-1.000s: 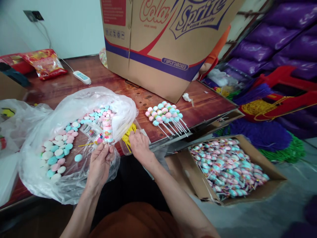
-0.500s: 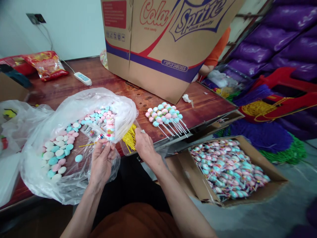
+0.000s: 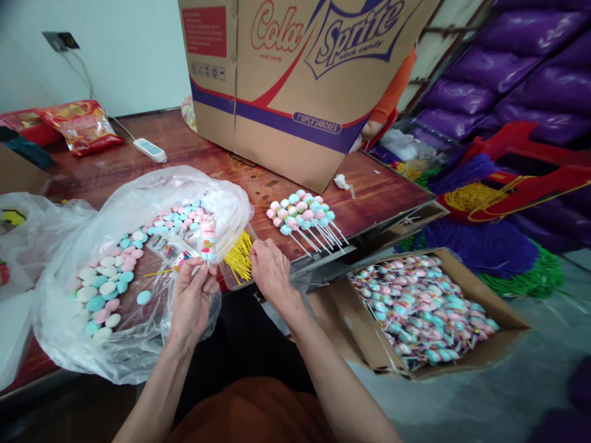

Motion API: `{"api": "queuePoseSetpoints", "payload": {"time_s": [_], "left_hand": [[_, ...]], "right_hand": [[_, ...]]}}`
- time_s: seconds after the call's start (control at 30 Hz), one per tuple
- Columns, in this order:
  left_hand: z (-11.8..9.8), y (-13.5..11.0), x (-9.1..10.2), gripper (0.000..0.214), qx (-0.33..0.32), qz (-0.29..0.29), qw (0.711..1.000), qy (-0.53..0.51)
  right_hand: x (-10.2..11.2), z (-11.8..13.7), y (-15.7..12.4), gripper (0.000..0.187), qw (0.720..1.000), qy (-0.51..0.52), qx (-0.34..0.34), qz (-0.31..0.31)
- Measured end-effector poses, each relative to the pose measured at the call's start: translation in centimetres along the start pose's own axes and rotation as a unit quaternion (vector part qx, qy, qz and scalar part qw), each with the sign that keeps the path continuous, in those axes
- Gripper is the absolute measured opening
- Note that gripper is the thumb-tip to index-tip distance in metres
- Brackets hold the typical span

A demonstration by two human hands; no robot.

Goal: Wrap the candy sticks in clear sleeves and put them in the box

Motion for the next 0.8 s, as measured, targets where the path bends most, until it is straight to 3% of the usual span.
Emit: {"api": "queuePoseSetpoints", "payload": {"time_s": [0.23, 0.33, 0.4, 0.53, 0.6, 0.8], "left_hand": [[0.0, -0.1, -0.1, 0.035, 0.008, 0.000, 1.000, 0.007], [0.0, 0.0, 0.0, 0.033, 0.005, -0.005, 1.000, 0.008], [0.1, 0.0, -0.1, 0.033, 0.006, -0.003, 1.000, 0.004], [0.7, -0.1, -1.1, 0.029, 0.024, 0.027, 0.999, -0.005], [1.0, -0.4, -1.7, 0.026, 0.030, 0.042, 0.999, 0.001], [1.2, -0.9, -2.4, 0.026, 0.006, 0.059, 0.995, 0.074]], "right_hand": [[-0.4, -0.7, -0.2, 0.014, 0.997, 0.075, 0.012, -0.013], [0.2, -1.0, -1.1, 0.013, 0.983, 0.167, 0.049, -0.064], [0.4, -0.9, -1.9, 0.013, 0.952, 0.279, 0.093, -0.080], [-0.7, 1.2, -3.0, 0.017, 0.874, 0.451, 0.179, -0.027], [-0.9, 2.0, -3.4, 0.017, 0.871, 0.450, 0.187, -0.052], [-1.0, 2.3, -4.1, 0.015, 0.898, 0.384, 0.165, -0.139]]}}
Point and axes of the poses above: each hand's wrist, its own y-axis towards the middle knuckle, its own x-axis out of the back of the hand, z = x × y, the point moved 7 cm from there along y, towards the middle knuckle, and after that the axes turned 13 degrees about z, right-handed, at the moved point
